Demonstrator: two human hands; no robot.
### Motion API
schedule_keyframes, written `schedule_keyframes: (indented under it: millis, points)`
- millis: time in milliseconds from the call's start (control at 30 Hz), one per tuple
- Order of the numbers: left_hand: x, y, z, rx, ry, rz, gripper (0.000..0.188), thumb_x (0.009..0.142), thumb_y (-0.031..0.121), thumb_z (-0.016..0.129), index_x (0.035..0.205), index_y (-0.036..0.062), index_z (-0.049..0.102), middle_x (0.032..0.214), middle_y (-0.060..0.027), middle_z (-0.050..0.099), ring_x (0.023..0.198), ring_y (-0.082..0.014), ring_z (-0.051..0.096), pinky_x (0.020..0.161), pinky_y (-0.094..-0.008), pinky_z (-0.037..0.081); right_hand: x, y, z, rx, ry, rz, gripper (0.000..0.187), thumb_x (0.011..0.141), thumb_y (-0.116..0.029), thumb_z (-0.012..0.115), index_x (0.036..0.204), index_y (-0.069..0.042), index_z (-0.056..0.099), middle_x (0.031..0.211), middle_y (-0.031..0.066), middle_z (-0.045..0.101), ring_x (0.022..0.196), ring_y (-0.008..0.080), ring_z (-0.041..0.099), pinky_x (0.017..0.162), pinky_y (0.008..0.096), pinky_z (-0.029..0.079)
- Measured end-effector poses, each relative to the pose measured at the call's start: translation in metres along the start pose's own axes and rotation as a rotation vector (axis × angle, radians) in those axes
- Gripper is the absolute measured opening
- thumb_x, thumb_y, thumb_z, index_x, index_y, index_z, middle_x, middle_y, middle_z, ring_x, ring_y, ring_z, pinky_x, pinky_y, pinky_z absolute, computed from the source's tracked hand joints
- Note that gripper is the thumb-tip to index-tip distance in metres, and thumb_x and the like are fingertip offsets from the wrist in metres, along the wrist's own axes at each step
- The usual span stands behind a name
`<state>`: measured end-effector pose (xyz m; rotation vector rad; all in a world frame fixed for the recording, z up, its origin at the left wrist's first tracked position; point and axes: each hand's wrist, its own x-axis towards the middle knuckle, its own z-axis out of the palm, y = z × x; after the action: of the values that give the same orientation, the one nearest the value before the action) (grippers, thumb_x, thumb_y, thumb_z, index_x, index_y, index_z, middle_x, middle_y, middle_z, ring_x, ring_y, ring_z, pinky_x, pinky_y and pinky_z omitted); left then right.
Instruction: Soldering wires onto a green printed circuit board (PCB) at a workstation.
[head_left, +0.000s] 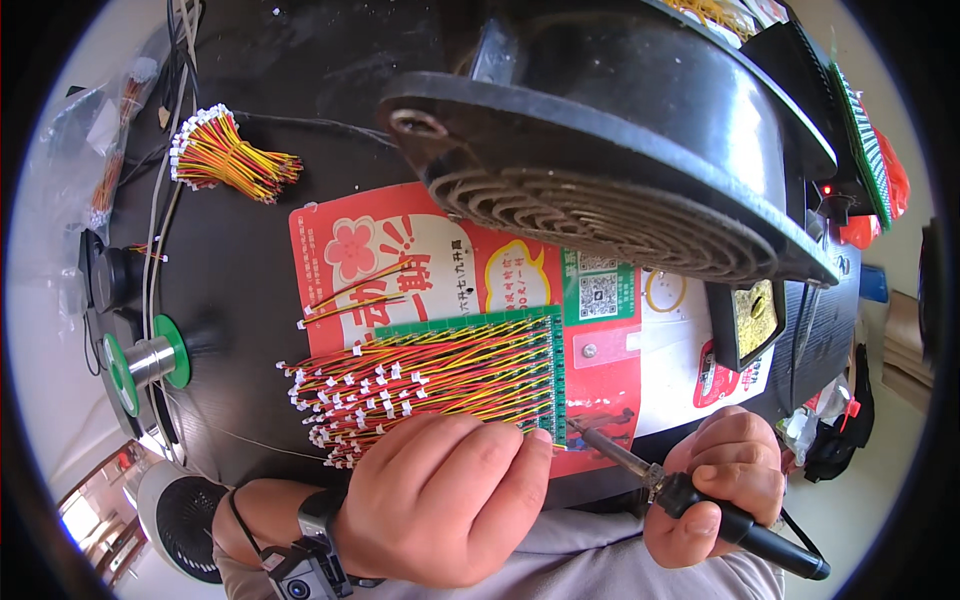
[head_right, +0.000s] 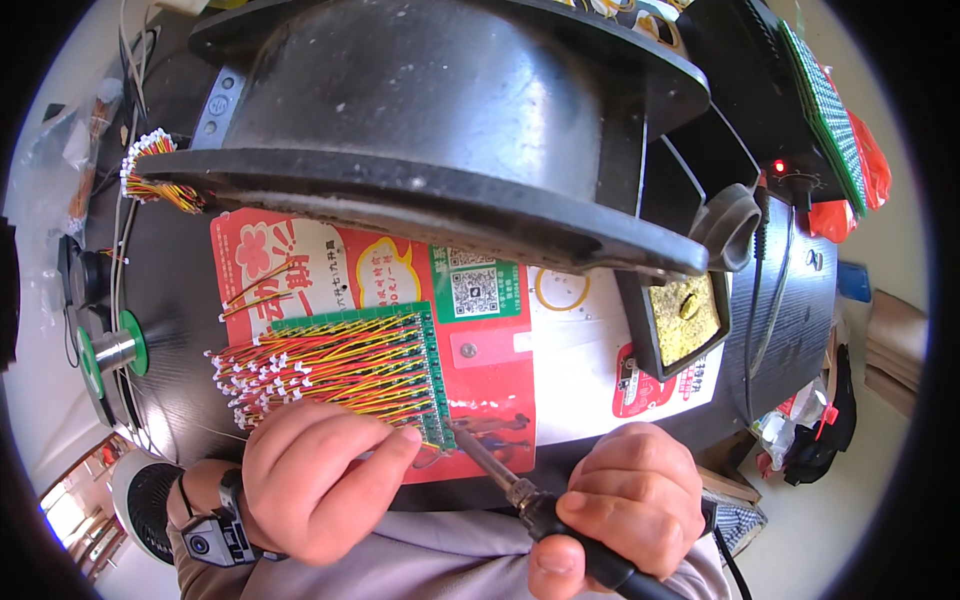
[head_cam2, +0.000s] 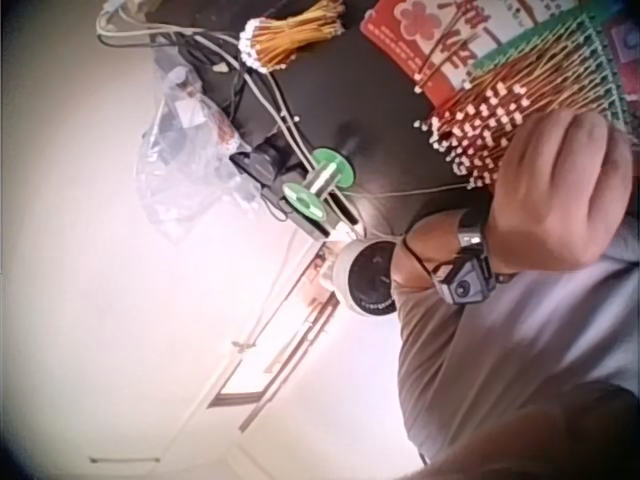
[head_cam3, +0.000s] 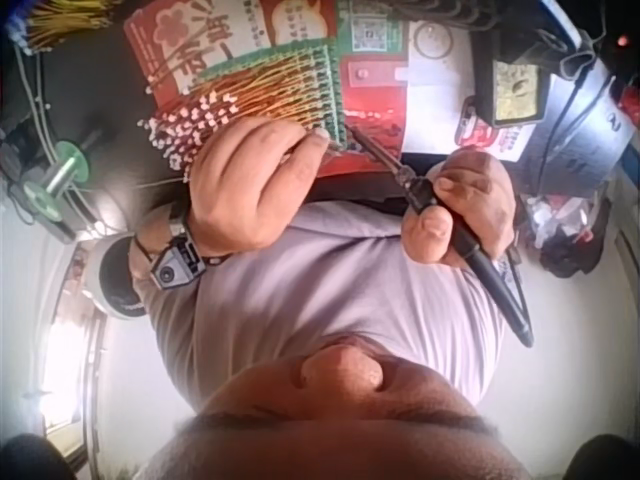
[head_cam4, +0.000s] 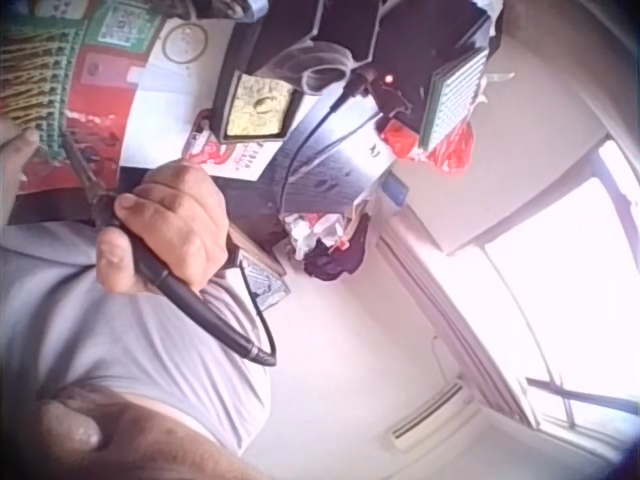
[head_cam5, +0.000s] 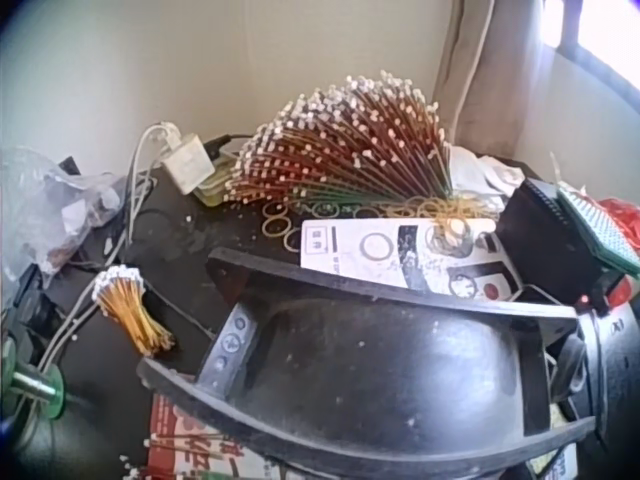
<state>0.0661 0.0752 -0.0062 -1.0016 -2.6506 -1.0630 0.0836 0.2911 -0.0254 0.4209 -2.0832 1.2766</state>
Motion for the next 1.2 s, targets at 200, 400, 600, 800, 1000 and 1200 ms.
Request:
schedule_keyframes:
  millis: [200,400,600,800,1000,1200]
  points:
    - [-0.0059,-0.0030,0.0087,0.015,0.061,-0.022,0.023,0.067,-0.005,0.075,0.090,-0.0067,0.071,0.081,-0.0105,0.062,0.059,-0.0201,0.059,0.049,-0.0291,0.047,-0.0002,0.0008,0.0019,-0.009,0.003,0.005,0.027,0.083,-0.027,0.061,0.077,-0.003,0.050,0.058,0.0030,0.043,0.045,0.0132,0.040,0.041,0.0269,0.028]
    - [-0.0054,-0.0047,0.0122,0.028,0.089,-0.015,0.022,0.067,-0.006,0.075,0.089,-0.0069,0.071,0.077,-0.0104,0.061,0.058,-0.0209,0.059,0.048,-0.0304,0.047,0.0001,0.0009,0.0033,-0.013,0.006,0.002,0.028,0.084,-0.027,0.063,0.077,-0.003,0.050,0.058,0.0028,0.043,0.044,0.0135,0.040,0.039,0.0270,0.028]
    - [-0.0055,-0.0058,0.0104,-0.005,0.054,-0.038,0.024,0.066,-0.007,0.074,0.090,-0.0072,0.070,0.078,-0.0105,0.060,0.058,-0.0219,0.058,0.048,-0.0316,0.047,0.0014,0.0025,0.0035,-0.012,-0.035,-0.018,0.030,0.084,-0.028,0.066,0.077,-0.002,0.051,0.059,0.0032,0.044,0.043,0.0137,0.042,0.038,0.0268,0.028]
    - [-0.0067,-0.0056,0.0092,-0.041,0.052,-0.055,0.025,0.066,-0.009,0.074,0.090,-0.0072,0.070,0.078,-0.0105,0.060,0.059,-0.0220,0.058,0.049,-0.0321,0.047,0.0030,0.0007,0.0039,-0.020,-0.067,-0.002,0.031,0.084,-0.028,0.066,0.076,-0.002,0.051,0.059,0.0033,0.045,0.043,0.0137,0.042,0.037,0.0267,0.028]
    - [-0.0052,-0.0056,0.0101,-0.041,0.047,-0.059,0.025,0.066,-0.009,0.073,0.090,-0.0072,0.070,0.079,-0.0103,0.060,0.059,-0.0222,0.059,0.049,-0.0321,0.047,0.0031,0.0018,0.0043,-0.028,-0.054,-0.015,0.031,0.083,-0.028,0.066,0.076,-0.002,0.052,0.058,0.0033,0.045,0.042,0.0139,0.041,0.037,0.0268,0.029]
    - [-0.0058,-0.0046,0.0096,-0.023,0.040,-0.073,0.025,0.066,-0.009,0.072,0.091,-0.0070,0.070,0.079,-0.0100,0.060,0.059,-0.0223,0.059,0.049,-0.0324,0.047,0.0029,0.0028,0.0034,-0.029,-0.087,-0.017,0.031,0.082,-0.028,0.066,0.076,-0.002,0.052,0.059,0.0031,0.045,0.042,0.0140,0.042,0.037,0.0265,0.029]
